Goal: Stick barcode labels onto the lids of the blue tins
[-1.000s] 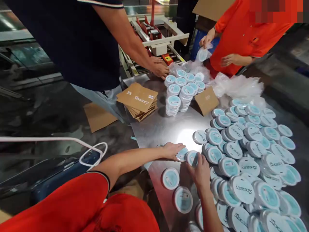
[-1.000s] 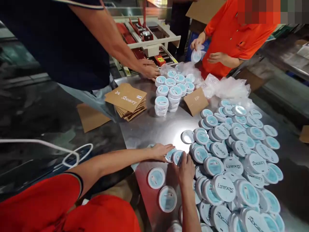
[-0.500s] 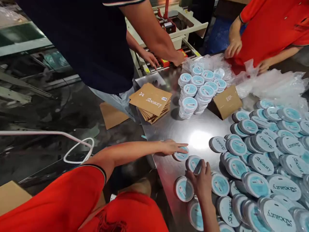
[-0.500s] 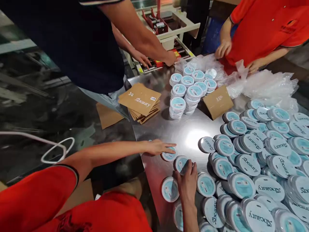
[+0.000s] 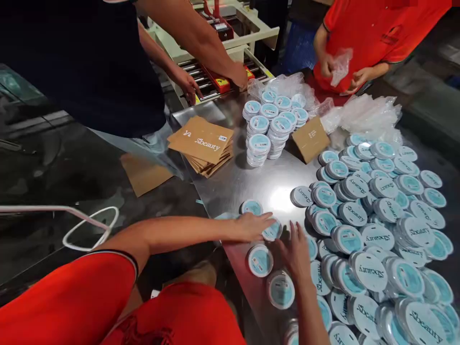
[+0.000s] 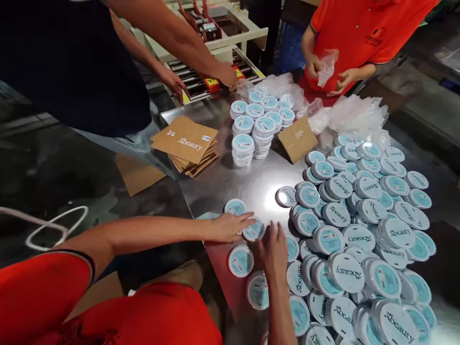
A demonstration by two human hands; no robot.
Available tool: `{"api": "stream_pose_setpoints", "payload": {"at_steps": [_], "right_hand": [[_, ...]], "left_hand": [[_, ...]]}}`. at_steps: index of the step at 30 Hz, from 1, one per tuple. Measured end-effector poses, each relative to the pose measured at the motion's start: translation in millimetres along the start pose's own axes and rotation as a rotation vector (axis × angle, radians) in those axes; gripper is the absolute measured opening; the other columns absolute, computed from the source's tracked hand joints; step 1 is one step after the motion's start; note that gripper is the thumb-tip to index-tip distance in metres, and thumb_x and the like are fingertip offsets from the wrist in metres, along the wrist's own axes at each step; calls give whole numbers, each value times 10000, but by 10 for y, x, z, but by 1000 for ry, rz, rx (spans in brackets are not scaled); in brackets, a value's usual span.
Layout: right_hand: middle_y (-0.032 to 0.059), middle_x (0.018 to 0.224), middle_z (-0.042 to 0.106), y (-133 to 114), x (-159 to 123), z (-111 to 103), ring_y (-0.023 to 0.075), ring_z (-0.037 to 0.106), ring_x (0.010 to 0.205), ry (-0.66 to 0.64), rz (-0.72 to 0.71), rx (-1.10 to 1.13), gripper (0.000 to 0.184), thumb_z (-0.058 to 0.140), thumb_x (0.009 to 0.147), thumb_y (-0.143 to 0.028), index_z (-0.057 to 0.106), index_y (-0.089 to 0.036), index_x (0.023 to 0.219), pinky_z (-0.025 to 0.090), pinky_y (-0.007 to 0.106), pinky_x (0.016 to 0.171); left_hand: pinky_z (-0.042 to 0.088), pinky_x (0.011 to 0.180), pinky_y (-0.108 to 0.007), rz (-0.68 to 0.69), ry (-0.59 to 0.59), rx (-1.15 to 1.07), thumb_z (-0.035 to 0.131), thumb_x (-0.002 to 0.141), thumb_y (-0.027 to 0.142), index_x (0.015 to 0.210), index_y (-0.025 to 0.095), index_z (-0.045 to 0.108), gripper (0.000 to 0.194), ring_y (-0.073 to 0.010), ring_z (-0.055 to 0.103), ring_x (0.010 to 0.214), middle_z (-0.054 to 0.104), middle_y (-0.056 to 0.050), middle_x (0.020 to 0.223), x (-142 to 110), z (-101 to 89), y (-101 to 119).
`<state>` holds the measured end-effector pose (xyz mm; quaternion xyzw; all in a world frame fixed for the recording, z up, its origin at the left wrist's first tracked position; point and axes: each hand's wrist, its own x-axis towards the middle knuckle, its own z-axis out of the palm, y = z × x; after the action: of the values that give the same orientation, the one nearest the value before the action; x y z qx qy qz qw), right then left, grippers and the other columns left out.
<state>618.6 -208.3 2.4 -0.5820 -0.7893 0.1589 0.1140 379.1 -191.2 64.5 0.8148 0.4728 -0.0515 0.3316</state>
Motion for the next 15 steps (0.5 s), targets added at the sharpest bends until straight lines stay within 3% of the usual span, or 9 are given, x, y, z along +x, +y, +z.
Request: {"api": "stream_pose_setpoints", "payload": {"at_steps": [4,8,12,15], "right_hand": [[284,1402,552,284,-163,-330,440,554,1217,-36,192,-288,693,522,888,-456,461,-77,1465,459,567,945],[305,1368,560,291,-251,-293,434,572,1168,-95,161,-403,696,533,871,-386,442,-62,1480,462,550,883],[266,1301,598,110,-198,-175,411,579,1145,-118,129,-363,697,595,845,-395,471,-78,1453,474,508,883],[275,1401,546,72,-193,-166,432,558,1199,-125,107,-303,711,589,864,-424,455,-76,1469,483,518,905]], "left_hand": [[572,882,-450,-1,-80,-27,743,824,405,1603,257,319,899,-386,680,1133,306,-189,1662,-225,537,362],[570,849,-500,-96,-128,-40,751,777,488,1644,260,201,1051,-425,676,1121,223,-210,1686,-336,959,405],[557,886,-439,-137,-73,-71,714,812,455,1647,299,177,1005,-392,665,1154,248,-144,1693,-420,1143,290],[547,908,-397,-163,-23,-79,687,846,388,1648,259,182,957,-375,632,1229,242,-135,1695,-547,1166,195]]}}
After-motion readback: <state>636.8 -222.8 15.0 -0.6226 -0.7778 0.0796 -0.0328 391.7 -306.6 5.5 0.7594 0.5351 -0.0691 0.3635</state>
